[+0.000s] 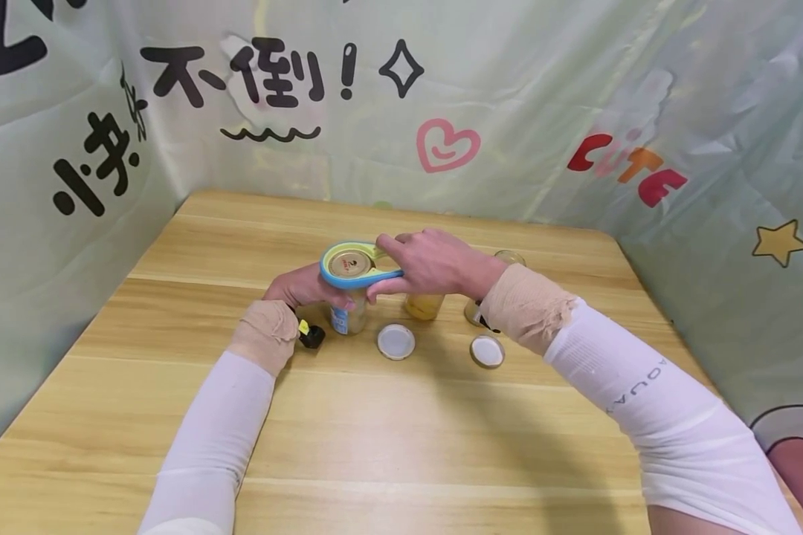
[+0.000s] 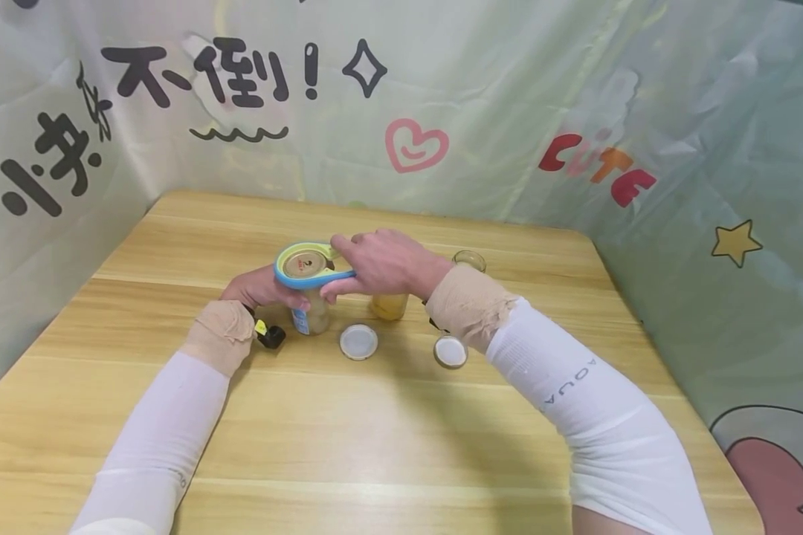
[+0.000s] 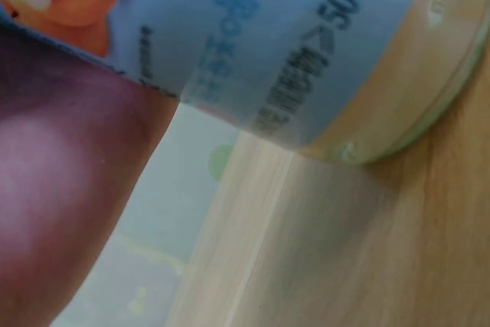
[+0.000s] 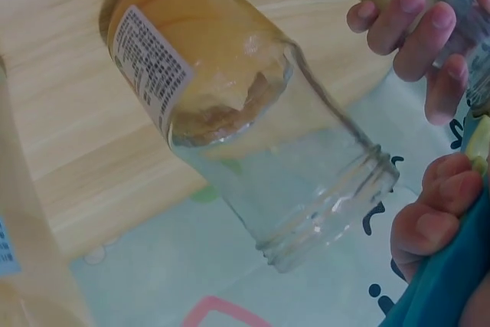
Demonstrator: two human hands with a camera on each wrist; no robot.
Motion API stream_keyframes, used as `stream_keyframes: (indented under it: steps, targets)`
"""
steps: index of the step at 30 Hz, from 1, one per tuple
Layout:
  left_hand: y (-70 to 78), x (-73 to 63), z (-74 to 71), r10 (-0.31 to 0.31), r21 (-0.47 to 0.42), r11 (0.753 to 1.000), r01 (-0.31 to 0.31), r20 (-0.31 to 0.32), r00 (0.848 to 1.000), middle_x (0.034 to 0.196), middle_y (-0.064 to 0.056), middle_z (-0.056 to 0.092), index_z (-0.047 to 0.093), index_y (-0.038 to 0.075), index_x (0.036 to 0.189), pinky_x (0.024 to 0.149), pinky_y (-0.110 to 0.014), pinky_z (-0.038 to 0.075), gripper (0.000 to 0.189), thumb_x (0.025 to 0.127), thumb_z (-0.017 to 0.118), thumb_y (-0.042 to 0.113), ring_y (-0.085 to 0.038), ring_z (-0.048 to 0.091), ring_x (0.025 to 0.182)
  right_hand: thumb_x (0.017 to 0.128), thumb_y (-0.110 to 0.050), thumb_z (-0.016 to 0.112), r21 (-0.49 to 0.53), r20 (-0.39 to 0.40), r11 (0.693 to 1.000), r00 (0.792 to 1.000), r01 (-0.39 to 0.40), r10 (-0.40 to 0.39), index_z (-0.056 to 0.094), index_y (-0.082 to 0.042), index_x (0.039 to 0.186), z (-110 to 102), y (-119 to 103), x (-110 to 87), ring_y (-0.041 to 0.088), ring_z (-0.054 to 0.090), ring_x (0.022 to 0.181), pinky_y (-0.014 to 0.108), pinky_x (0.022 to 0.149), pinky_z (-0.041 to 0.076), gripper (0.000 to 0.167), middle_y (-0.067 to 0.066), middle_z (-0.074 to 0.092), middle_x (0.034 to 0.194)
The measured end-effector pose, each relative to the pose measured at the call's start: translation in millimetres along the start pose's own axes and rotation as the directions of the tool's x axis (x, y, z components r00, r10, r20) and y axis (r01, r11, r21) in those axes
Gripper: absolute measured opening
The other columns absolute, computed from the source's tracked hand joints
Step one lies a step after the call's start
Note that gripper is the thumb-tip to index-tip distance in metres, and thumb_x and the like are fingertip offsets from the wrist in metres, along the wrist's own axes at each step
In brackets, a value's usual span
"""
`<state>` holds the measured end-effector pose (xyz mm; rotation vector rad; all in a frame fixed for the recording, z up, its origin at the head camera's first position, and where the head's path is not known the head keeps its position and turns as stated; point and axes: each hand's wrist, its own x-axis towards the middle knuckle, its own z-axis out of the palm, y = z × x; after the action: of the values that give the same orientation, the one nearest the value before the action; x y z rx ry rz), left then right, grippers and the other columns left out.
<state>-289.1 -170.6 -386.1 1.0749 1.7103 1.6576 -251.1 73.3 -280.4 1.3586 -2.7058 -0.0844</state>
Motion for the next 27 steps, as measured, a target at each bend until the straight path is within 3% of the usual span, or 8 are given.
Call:
stream_keyframes:
  steps: [8,18,27]
  targets:
    - [2.5,2.3,0.8,0.015,0.022,1.0,-0.015,-0.01,1.0,0.104,0.007,0.078,0.068,0.025,0.116,0.111,-0.025,0.041,0.048,0.079,0.082,-0.001,-0.011,0.068,0.107,0.094,-0.068,0.061,-0.038,0.037,0.999,0.999,0.006,-0.005,0.052,-0.009,0.121,-11.4,0.4,1.7,0.022,0.058,0.061,0.035,0.058,0.052,0.065,0.006,0.061,0.08]
    - [2.8,3.8,2.8,0.025,0.027,0.999,-0.024,-0.027,0.999,0.104,0.005,0.078,0.065,0.021,0.118,0.112,-0.026,0.039,0.048,0.078,0.082,-0.002,-0.013,0.067,0.108,0.094,-0.071,0.058,-0.077,0.064,0.997,0.998,0.007,-0.002,0.051,-0.011,0.118,-17.7,0.7,2.4,0.021,0.056,0.058,0.031,0.053,0.045,0.065,0.004,0.06,0.08]
    - [3.2,4.9,6.6,0.024,0.041,0.999,-0.021,-0.056,0.998,0.102,0.007,0.077,0.065,0.021,0.116,0.111,-0.026,0.04,0.047,0.079,0.079,-0.005,-0.012,0.068,0.106,0.093,-0.069,0.061,-0.107,0.035,0.994,0.999,0.029,-0.026,0.053,-0.01,0.114,-19.1,1.1,0.8,0.019,0.052,0.055,0.029,0.049,0.038,0.064,0.003,0.058,0.075]
